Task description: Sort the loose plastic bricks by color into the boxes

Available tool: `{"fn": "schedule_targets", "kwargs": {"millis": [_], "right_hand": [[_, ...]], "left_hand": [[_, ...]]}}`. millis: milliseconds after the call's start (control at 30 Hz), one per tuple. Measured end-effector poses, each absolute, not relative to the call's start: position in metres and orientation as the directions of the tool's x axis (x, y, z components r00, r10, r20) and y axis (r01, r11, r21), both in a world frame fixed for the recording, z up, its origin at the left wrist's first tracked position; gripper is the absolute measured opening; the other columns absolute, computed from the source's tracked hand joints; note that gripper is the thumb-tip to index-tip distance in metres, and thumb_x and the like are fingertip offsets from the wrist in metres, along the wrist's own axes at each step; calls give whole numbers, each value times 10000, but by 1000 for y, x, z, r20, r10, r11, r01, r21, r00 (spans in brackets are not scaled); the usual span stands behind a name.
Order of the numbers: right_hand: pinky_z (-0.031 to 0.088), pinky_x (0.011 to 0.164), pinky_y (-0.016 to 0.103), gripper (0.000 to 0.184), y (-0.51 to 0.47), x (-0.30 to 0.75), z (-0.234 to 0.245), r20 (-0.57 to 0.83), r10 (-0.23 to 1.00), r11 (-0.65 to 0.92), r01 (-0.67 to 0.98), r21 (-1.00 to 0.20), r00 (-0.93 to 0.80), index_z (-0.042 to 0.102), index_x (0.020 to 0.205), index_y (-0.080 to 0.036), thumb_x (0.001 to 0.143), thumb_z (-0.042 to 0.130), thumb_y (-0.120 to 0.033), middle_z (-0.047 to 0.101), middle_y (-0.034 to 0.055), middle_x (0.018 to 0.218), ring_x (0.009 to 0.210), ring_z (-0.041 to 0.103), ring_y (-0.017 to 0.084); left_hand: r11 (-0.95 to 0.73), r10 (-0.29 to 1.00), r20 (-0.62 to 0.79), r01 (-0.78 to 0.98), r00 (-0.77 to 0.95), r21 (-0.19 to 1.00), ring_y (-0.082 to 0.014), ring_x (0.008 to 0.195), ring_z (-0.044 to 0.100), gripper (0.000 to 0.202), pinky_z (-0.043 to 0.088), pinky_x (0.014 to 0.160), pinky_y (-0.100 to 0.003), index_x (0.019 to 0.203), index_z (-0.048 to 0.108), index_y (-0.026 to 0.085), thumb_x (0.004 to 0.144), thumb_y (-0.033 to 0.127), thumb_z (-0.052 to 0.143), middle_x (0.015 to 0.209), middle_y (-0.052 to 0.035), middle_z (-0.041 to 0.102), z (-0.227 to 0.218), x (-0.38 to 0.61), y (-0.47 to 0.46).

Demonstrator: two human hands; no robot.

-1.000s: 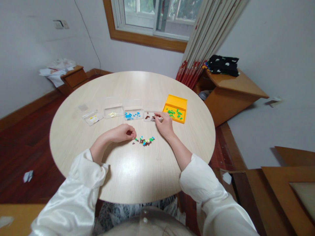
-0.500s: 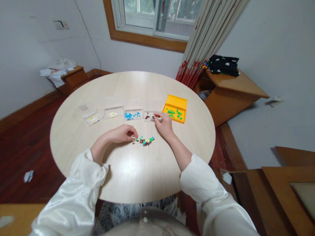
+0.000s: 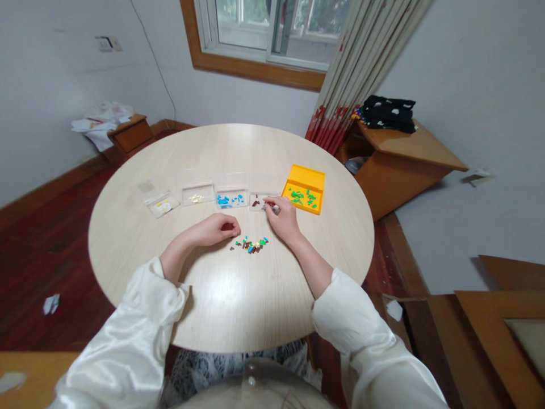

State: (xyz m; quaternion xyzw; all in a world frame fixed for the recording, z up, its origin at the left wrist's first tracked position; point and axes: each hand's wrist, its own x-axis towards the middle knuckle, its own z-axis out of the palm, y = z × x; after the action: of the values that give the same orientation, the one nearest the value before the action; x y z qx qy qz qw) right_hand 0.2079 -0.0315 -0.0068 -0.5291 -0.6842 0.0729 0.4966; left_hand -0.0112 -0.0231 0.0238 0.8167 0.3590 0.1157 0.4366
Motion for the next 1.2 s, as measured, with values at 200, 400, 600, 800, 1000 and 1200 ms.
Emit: {"fn": "schedule_targets", "kwargs": {"millis": [200, 400, 600, 800, 1000, 1200], "right_hand": [[477, 812, 371, 192, -40, 198, -3, 583, 812, 464, 628, -625, -20, 692, 875, -217, 813, 519, -161, 702, 48, 856, 849, 607, 204], [478, 793, 351, 168, -48, 188, -2, 588, 793, 563, 563, -605, -162, 688, 857, -215, 812, 537, -158, 701, 43, 833, 821, 602, 187], [469, 790, 347, 122, -52, 184, 0, 575, 764, 633, 510, -583, -291, 684, 822, -219, 819, 568, -182, 695, 32, 802, 805, 603, 177], [466, 788, 339, 118, -52, 185, -1, 563, 769, 630, 512, -584, -304, 684, 818, -217, 818, 577, -170, 693, 30, 800, 809, 593, 175], [467, 788, 346, 122, -51, 185, -2, 549, 775, 625, 509, -592, -313, 688, 826, -210, 824, 569, -183, 695, 37, 804, 811, 592, 177], [466, 791, 338, 116, -51, 186, -2, 559, 770, 631, 497, -596, -308, 681, 810, -205, 818, 571, -167, 702, 37, 812, 811, 599, 171]], "left_hand": [[-319, 745, -65, 439, 664, 840, -117, 630, 503, 155, 396, 607, -249, 731, 602, 142, 747, 290, 559, 690, -23, 596, 20, -10, -21], [-259, 819, -11, 387, 574, 885, -103, 596, 487, 116, 386, 575, -242, 742, 561, 145, 719, 256, 586, 663, -8, 565, 19, -9, -19], [-238, 861, 41, 331, 507, 913, -93, 607, 481, 157, 376, 591, -241, 729, 506, 160, 698, 277, 607, 679, 2, 549, 16, -9, -17], [-262, 867, 50, 368, 496, 892, -99, 599, 469, 112, 369, 587, -245, 735, 556, 152, 705, 244, 614, 652, 0, 550, 15, -10, -14], [-254, 879, 24, 424, 477, 869, -117, 627, 474, 140, 363, 599, -256, 746, 613, 147, 745, 281, 574, 684, -19, 586, 24, -8, -17], [-207, 975, 131, 512, 180, 833, -124, 586, 449, 197, 331, 572, -258, 725, 569, 168, 792, 348, 526, 625, 5, 526, 27, -22, -5]]}}
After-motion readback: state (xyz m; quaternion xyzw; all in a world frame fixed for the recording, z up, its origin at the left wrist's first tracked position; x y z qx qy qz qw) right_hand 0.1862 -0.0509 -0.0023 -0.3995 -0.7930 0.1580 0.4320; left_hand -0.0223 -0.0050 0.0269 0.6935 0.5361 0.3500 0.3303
